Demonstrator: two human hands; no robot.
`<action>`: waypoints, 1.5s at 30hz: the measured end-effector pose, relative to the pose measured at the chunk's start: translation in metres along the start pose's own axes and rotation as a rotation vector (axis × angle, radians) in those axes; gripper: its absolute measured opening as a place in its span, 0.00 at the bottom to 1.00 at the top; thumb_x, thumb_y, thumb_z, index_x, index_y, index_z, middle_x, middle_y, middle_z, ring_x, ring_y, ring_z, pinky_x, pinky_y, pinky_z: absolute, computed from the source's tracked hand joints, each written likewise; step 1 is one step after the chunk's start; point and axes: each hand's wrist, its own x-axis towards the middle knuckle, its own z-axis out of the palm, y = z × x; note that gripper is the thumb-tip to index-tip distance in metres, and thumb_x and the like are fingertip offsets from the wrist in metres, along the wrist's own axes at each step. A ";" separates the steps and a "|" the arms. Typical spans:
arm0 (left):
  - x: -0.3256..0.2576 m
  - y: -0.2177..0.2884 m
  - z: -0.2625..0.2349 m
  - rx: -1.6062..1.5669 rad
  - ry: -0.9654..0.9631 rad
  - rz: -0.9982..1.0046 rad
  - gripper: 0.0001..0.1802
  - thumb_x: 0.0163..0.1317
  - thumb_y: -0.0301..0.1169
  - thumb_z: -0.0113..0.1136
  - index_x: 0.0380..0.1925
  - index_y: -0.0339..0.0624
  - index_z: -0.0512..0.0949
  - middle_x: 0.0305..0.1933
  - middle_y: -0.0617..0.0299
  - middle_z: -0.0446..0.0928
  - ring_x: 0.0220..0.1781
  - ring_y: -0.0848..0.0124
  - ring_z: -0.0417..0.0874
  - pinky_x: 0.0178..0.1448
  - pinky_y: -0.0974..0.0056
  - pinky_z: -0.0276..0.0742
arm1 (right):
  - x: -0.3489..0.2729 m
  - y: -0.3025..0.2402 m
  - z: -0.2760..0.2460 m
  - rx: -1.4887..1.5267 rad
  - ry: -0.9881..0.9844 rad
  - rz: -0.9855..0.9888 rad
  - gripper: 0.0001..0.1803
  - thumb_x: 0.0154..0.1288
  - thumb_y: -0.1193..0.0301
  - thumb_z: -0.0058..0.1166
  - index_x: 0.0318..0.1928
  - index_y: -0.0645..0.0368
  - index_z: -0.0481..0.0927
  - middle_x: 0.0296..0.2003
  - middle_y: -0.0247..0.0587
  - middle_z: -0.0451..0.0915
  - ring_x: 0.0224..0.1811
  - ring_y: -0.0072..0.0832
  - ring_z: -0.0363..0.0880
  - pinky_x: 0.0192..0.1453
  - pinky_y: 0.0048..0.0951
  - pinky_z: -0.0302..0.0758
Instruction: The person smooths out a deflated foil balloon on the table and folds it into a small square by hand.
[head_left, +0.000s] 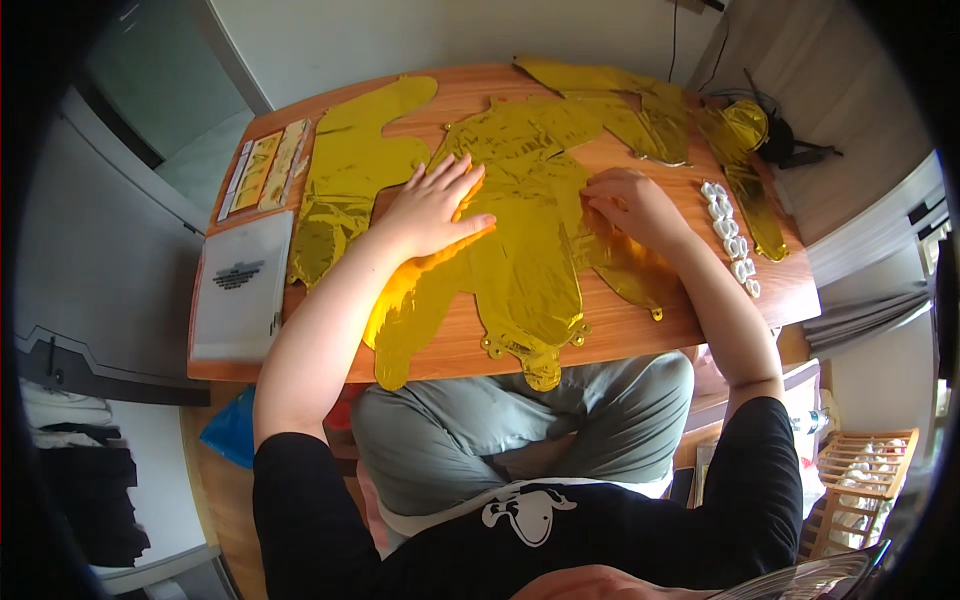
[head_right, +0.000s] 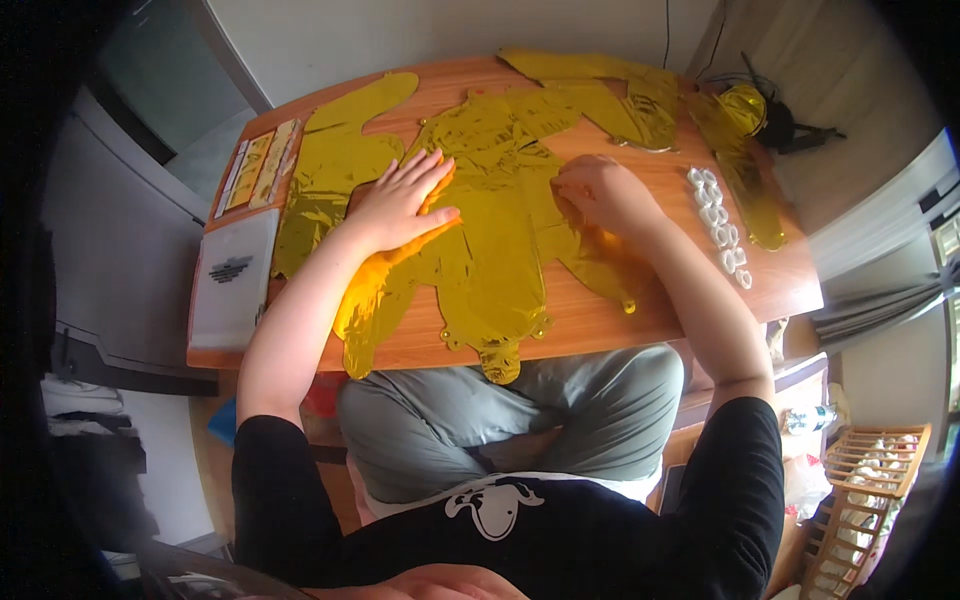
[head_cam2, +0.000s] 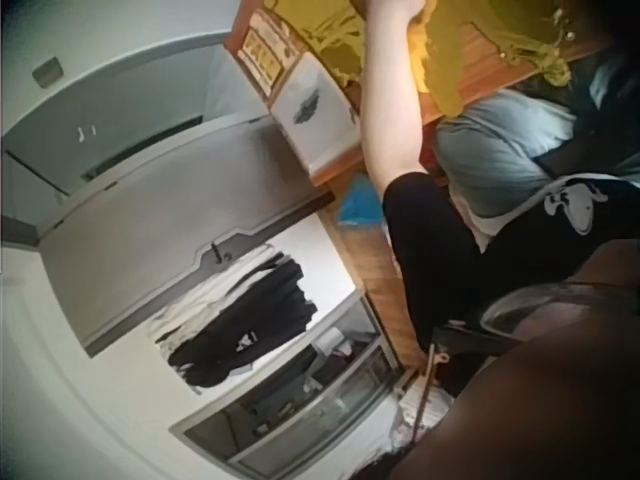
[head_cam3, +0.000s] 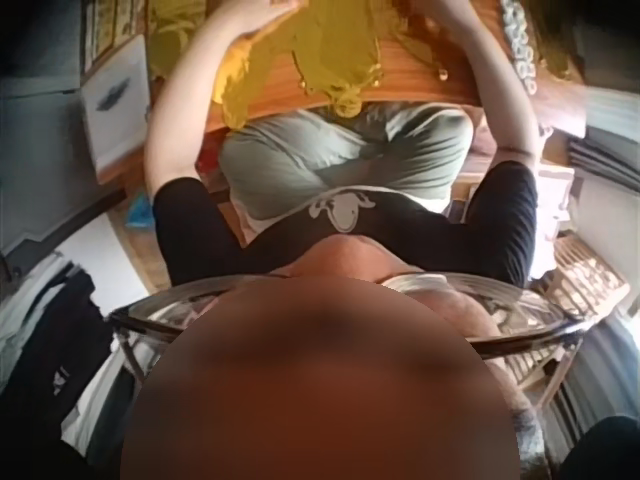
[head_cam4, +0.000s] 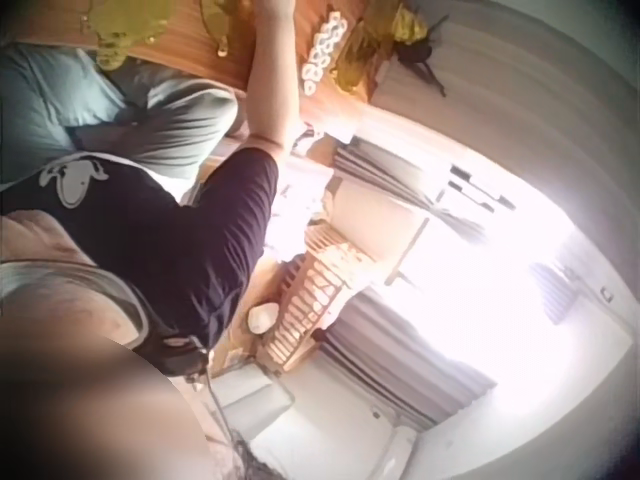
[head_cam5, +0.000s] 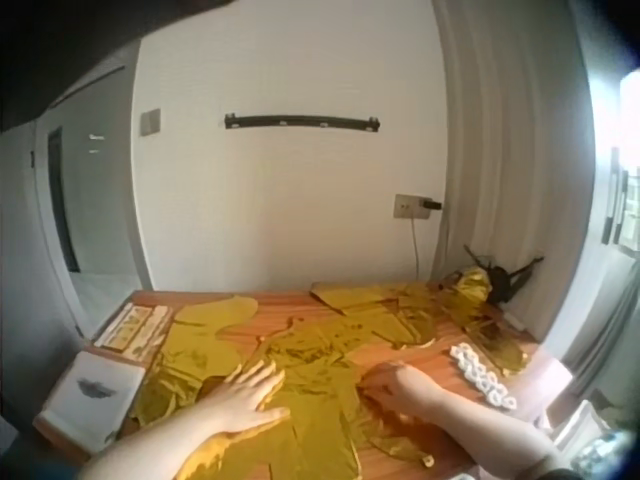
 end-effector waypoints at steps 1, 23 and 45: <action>0.000 0.001 0.000 0.002 -0.006 -0.001 0.50 0.71 0.72 0.40 0.83 0.56 0.48 0.88 0.59 0.41 0.88 0.63 0.38 0.88 0.49 0.32 | 0.001 -0.001 -0.001 -0.016 -0.028 -0.003 0.13 0.66 0.72 0.62 0.49 0.62 0.87 0.49 0.47 0.86 0.51 0.44 0.84 0.56 0.38 0.80; 0.002 0.000 0.000 0.027 -0.007 0.008 0.52 0.69 0.74 0.37 0.83 0.55 0.46 0.87 0.57 0.42 0.88 0.61 0.39 0.88 0.49 0.34 | 0.002 0.003 -0.015 0.009 -0.047 0.014 0.13 0.60 0.67 0.69 0.44 0.58 0.90 0.45 0.41 0.88 0.45 0.36 0.85 0.51 0.35 0.80; -0.003 -0.002 0.000 0.022 0.003 0.011 0.53 0.69 0.74 0.38 0.82 0.51 0.49 0.87 0.56 0.44 0.88 0.60 0.41 0.88 0.46 0.35 | 0.174 0.071 0.000 0.297 0.004 0.873 0.23 0.64 0.53 0.70 0.33 0.62 0.80 0.22 0.35 0.74 0.20 0.26 0.66 0.23 0.36 0.60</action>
